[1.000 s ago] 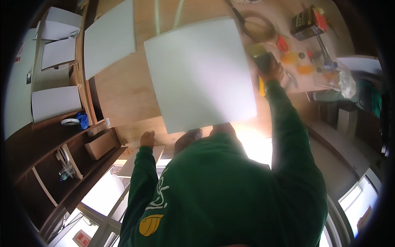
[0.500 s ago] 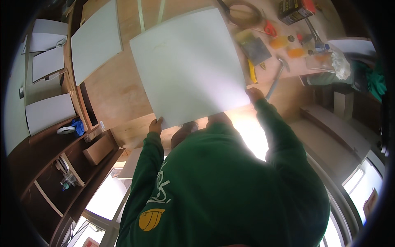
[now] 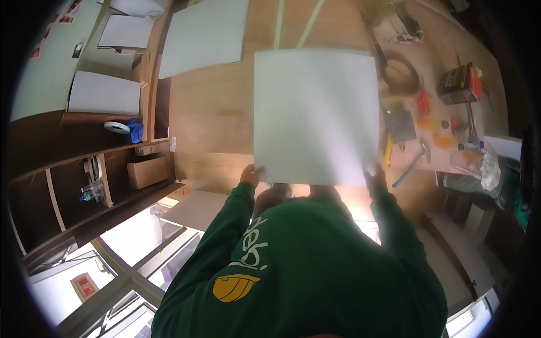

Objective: The person uses a hammer to drive a nail into a white panel, picks up another panel to move it, and then uses a utility knife to score or cut along the edge of a panel on a work table.

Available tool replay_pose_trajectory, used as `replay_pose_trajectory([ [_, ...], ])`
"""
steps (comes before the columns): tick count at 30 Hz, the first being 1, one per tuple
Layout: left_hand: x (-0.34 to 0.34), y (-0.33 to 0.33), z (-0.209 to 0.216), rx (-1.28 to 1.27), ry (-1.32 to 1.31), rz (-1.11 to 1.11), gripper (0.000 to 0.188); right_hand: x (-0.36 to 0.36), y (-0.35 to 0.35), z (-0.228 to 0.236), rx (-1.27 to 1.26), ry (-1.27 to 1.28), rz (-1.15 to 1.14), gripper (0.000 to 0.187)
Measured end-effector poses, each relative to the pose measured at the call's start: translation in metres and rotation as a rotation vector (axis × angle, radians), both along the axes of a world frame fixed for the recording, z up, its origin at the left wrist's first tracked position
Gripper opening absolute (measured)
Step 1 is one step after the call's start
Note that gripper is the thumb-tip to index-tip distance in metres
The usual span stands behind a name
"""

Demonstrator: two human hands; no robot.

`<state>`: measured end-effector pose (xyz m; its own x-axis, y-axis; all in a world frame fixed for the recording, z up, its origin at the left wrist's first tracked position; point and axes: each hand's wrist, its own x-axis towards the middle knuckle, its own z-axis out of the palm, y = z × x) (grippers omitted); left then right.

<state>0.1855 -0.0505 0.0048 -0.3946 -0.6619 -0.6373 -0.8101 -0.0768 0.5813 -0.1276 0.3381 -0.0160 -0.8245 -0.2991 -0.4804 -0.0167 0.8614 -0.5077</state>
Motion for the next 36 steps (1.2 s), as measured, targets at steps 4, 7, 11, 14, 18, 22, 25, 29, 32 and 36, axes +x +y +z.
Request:
replay_pose_trajectory([
  [4, 0.000, 0.001, 0.001, -0.075, -0.074, -0.013, 0.059, -0.003, -0.002, 0.006, 0.101, -0.011, 0.000, 0.082],
  [7, 0.001, 0.001, 0.000, -0.078, -0.118, -0.007, 0.059, 0.000, -0.005, 0.010, 0.087, 0.015, -0.045, 0.083],
  [11, -0.002, 0.002, 0.001, -0.046, -0.134, 0.034, 0.061, -0.001, -0.005, 0.012, 0.110, 0.020, -0.045, 0.083],
  [14, 0.002, -0.002, 0.000, -0.030, -0.091, 0.115, 0.063, 0.004, -0.011, 0.019, 0.109, 0.009, -0.036, 0.082],
  [18, 0.000, -0.007, 0.004, -0.066, -0.151, 0.043, 0.063, 0.020, -0.016, 0.035, 0.066, 0.014, -0.040, 0.082],
  [22, -0.001, -0.012, 0.012, -0.026, -0.102, 0.028, 0.059, 0.026, -0.023, 0.046, 0.007, -0.057, -0.076, 0.081],
  [25, -0.006, -0.012, 0.018, 0.013, -0.055, -0.001, 0.061, 0.024, -0.017, 0.033, 0.040, -0.009, -0.076, 0.081],
  [29, -0.006, -0.012, 0.020, -0.006, -0.073, -0.026, 0.059, 0.018, -0.014, 0.026, 0.029, -0.045, -0.093, 0.081],
  [32, -0.006, -0.015, 0.018, 0.004, -0.122, -0.033, 0.053, 0.014, -0.018, 0.031, 0.091, -0.054, -0.070, 0.080],
  [36, -0.001, -0.019, 0.012, -0.048, -0.025, -0.014, 0.049, 0.003, -0.020, 0.027, 0.186, 0.037, -0.015, 0.070],
])
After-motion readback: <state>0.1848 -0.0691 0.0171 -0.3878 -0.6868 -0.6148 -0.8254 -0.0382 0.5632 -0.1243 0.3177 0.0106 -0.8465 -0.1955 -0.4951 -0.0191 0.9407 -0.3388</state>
